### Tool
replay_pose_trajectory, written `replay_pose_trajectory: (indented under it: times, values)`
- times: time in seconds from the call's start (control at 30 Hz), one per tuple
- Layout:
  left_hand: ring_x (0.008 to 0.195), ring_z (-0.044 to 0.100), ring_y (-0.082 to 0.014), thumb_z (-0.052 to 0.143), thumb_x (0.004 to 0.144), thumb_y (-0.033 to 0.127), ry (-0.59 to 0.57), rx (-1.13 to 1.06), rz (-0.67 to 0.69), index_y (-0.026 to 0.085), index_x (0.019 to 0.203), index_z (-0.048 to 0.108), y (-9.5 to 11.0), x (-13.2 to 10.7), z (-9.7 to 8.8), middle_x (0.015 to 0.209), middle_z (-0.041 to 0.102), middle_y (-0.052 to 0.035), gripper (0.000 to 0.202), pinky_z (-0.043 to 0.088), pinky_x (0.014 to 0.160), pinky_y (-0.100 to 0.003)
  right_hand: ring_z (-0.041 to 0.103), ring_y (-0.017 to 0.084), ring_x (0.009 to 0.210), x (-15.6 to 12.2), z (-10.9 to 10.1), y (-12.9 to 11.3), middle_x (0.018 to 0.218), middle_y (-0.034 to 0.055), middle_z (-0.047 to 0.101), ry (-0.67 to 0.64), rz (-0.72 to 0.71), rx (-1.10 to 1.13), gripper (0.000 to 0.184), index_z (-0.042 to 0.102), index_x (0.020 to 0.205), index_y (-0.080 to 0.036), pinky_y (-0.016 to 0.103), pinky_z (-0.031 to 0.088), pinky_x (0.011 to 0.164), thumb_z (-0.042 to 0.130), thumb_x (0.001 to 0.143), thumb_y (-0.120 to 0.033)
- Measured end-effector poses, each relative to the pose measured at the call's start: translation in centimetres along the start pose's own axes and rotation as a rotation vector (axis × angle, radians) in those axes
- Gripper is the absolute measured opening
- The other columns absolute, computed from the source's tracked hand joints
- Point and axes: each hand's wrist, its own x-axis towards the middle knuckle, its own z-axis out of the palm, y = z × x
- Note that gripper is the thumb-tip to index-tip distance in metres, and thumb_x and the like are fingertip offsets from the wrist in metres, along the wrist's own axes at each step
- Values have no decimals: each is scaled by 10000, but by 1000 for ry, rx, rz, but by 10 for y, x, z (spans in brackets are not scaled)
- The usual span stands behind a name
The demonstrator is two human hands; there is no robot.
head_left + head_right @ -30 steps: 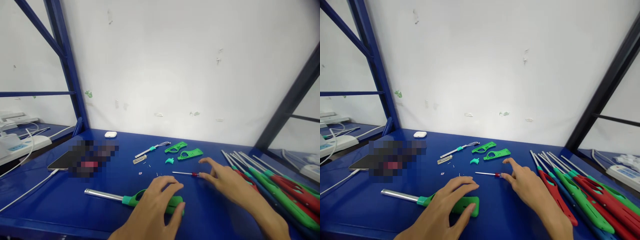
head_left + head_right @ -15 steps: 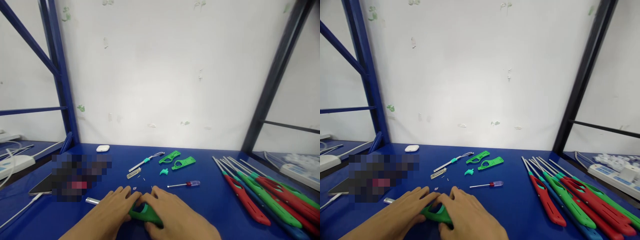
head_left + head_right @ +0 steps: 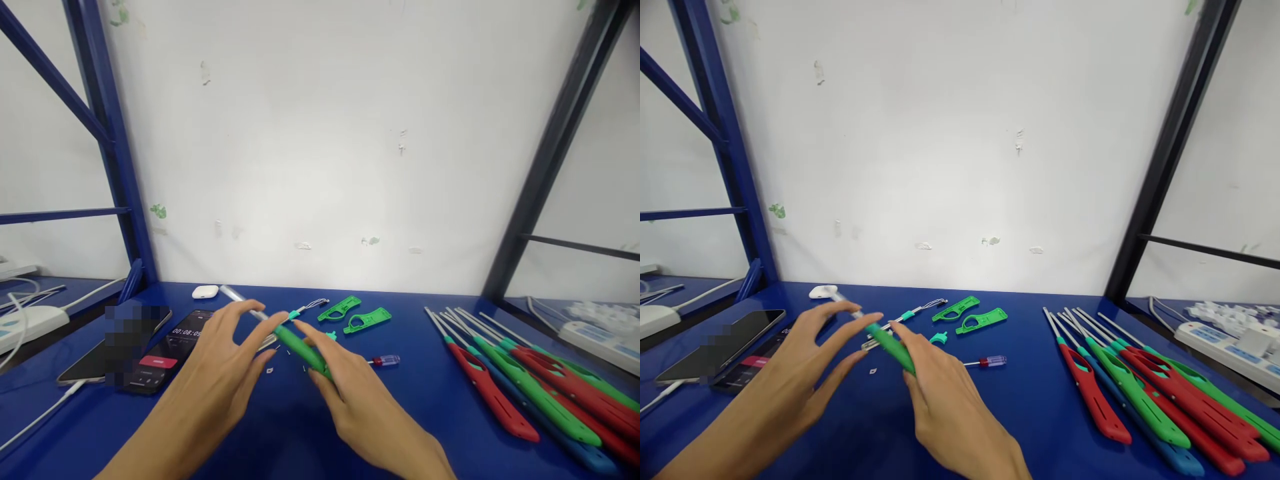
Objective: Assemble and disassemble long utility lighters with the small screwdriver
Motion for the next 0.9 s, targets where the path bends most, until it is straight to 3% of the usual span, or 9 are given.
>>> replay_pose_trajectory:
  times: [0.1, 0.23, 0.4, 0.57, 0.77, 0.9]
  values:
    - [1304, 523, -333, 448, 1090, 303, 26, 22, -123, 352, 1472, 500, 7, 2, -7, 1427, 467, -101, 388, 486, 1077, -540, 514, 235, 1456, 1, 2, 7, 1652, -9, 470, 63, 51, -65, 680, 262, 1643, -431, 459, 425, 1174, 390, 1050, -126]
    - [1226, 597, -301, 398, 1105, 342, -57, -35, -228, 399, 1520, 433, 8, 3, -13, 1399, 471, -75, 420, 530, 1047, -516, 619, 263, 1341, 2, 2, 0, 1563, 21, 574, 124, 164, -100, 601, 339, 1604, -398, 454, 481, 1085, 407, 1051, -174]
    - [1103, 673, -263, 346, 1120, 364, -176, -98, -272, 412, 1570, 358, 9, 2, -10, 1389, 469, -76, 452, 575, 968, -473, 751, 278, 1007, 6, 6, -4, 1161, 77, 755, 236, 285, -124, 422, 451, 1440, -298, 377, 538, 820, 400, 1035, -191]
    - [1175, 633, -276, 329, 1126, 338, -237, -135, -280, 410, 1582, 335, 8, 1, -10, 1399, 469, -78, 462, 534, 1032, -514, 747, 285, 760, 7, 6, 7, 844, 32, 729, 321, 323, -217, 329, 424, 1303, -255, 316, 468, 659, 376, 994, -152]
    - [1145, 634, -275, 319, 1126, 291, -276, -137, -255, 376, 1558, 417, 4, 0, -7, 1345, 546, -80, 451, 533, 1024, -518, 745, 289, 700, 6, 9, 12, 836, 39, 739, 340, 311, -267, 219, 444, 1165, -262, 290, 399, 570, 364, 988, -161]
    - [1152, 642, -262, 384, 1107, 235, -326, -158, -219, 322, 1425, 583, 6, -4, -4, 1282, 635, -64, 385, 535, 1035, -467, 751, 264, 750, 7, 11, 13, 869, 40, 741, 336, 249, -210, 205, 486, 1188, -265, 312, 495, 644, 371, 1025, -219]
